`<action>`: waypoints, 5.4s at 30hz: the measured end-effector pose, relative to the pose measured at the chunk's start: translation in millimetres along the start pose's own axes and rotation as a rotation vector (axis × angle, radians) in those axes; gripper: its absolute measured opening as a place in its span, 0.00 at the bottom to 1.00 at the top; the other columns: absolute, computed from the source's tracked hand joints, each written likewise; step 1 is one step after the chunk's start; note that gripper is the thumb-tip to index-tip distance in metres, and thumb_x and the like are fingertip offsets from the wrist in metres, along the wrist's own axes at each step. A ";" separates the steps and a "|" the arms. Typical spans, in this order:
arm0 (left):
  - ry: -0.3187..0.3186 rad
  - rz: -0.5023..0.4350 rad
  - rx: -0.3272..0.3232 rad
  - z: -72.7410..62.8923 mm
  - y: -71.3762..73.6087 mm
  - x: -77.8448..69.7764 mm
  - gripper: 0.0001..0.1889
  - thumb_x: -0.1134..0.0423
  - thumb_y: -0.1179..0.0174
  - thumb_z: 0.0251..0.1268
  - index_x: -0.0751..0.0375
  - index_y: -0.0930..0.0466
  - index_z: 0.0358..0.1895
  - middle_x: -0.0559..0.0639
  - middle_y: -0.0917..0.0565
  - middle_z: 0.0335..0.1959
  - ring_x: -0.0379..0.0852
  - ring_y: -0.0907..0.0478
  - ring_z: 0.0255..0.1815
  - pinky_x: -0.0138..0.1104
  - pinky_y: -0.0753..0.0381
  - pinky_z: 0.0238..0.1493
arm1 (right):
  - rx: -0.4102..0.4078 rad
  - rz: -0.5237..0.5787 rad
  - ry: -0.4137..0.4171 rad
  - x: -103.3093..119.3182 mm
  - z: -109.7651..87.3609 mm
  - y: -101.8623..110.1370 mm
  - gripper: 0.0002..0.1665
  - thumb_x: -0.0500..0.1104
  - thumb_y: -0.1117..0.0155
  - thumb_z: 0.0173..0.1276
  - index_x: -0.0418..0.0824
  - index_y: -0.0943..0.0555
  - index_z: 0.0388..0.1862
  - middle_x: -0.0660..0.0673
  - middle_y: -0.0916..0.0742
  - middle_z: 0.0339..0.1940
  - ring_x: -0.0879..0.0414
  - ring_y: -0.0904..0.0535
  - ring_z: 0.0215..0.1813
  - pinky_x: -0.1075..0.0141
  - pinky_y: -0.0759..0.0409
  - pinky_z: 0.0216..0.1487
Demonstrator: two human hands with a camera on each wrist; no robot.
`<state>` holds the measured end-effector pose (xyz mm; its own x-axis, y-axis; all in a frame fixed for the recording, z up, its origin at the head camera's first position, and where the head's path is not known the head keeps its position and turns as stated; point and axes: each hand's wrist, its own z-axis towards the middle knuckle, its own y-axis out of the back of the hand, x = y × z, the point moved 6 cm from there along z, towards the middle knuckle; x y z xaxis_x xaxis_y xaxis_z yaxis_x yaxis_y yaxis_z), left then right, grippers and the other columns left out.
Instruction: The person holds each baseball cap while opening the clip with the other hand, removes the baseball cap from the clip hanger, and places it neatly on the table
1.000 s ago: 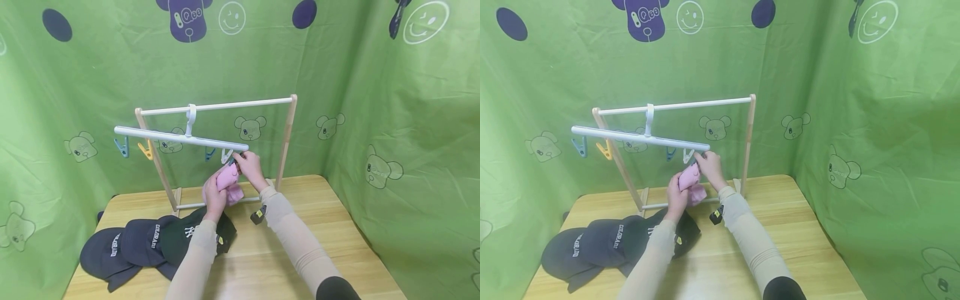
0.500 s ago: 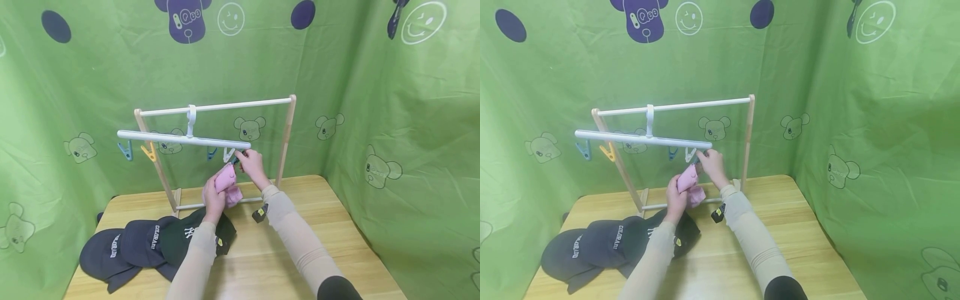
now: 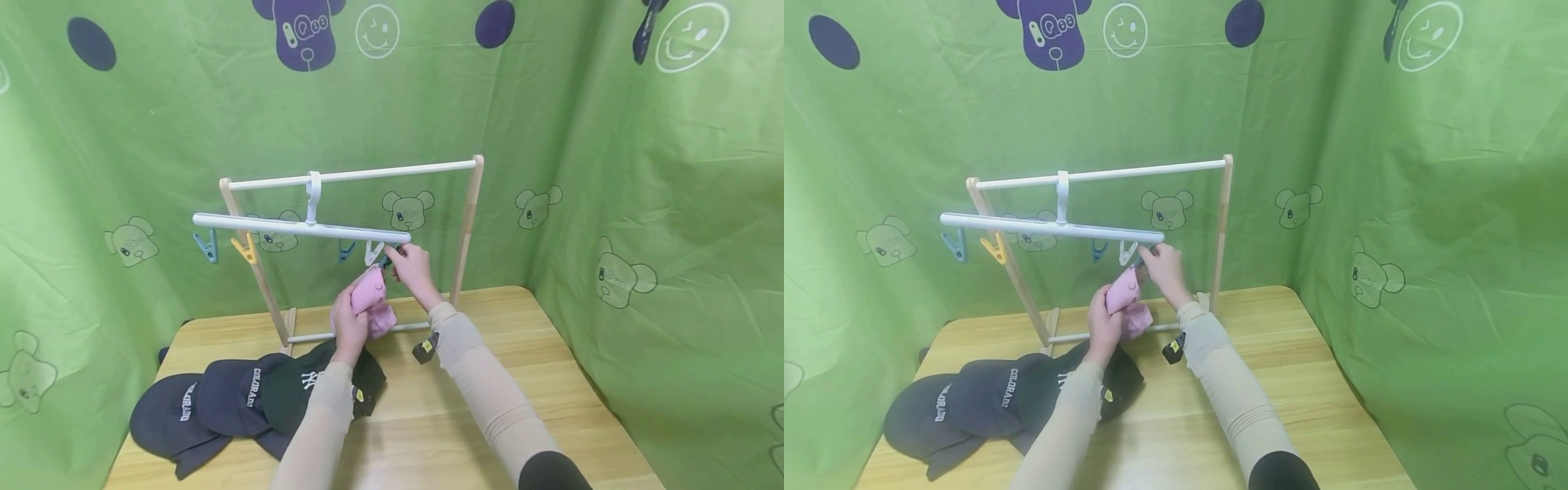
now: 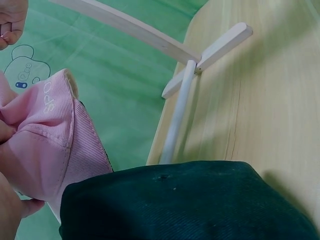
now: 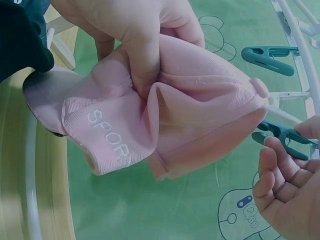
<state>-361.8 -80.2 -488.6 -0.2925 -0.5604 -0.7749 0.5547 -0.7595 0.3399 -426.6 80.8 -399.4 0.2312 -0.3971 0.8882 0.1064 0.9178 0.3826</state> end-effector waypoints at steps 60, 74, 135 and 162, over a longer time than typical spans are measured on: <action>-0.186 -0.092 0.010 13.9 34.7 -35.8 0.32 0.85 0.46 0.37 0.66 0.24 0.55 0.62 0.18 0.53 0.62 0.25 0.58 0.53 0.29 0.65 | -0.070 -0.007 -0.033 -13.2 5.5 20.6 0.23 0.57 0.38 0.65 0.36 0.21 0.33 0.40 0.15 0.22 0.51 0.20 0.20 0.63 0.17 0.22; -0.190 -0.119 -0.003 5.8 44.6 -41.7 0.35 0.85 0.45 0.34 0.65 0.22 0.56 0.62 0.18 0.54 0.63 0.25 0.59 0.55 0.30 0.65 | -0.091 -0.040 -0.021 -13.0 5.3 23.5 0.24 0.59 0.38 0.65 0.37 0.22 0.31 0.39 0.15 0.22 0.47 0.18 0.22 0.67 0.20 0.20; -0.239 0.053 0.084 -45.4 35.6 -43.9 0.28 0.74 0.35 0.36 0.60 0.17 0.50 0.56 0.13 0.46 0.56 0.18 0.47 0.50 0.24 0.56 | -0.077 -0.030 -0.044 -23.6 2.5 26.9 0.25 0.59 0.36 0.64 0.38 0.22 0.31 0.46 0.17 0.18 0.59 0.24 0.17 0.68 0.21 0.20; -0.209 0.077 0.183 -71.1 12.4 -18.8 0.27 0.73 0.32 0.36 0.59 0.17 0.50 0.55 0.13 0.48 0.58 0.20 0.52 0.53 0.26 0.60 | -0.062 -0.033 -0.053 -27.1 2.1 25.7 0.24 0.60 0.37 0.65 0.39 0.23 0.29 0.43 0.16 0.20 0.57 0.23 0.19 0.68 0.22 0.21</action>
<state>-294.0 -55.6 -507.7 -0.4199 -0.6602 -0.6228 0.4368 -0.7485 0.4989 -432.2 115.2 -413.1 0.1753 -0.4243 0.8884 0.1732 0.9016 0.3964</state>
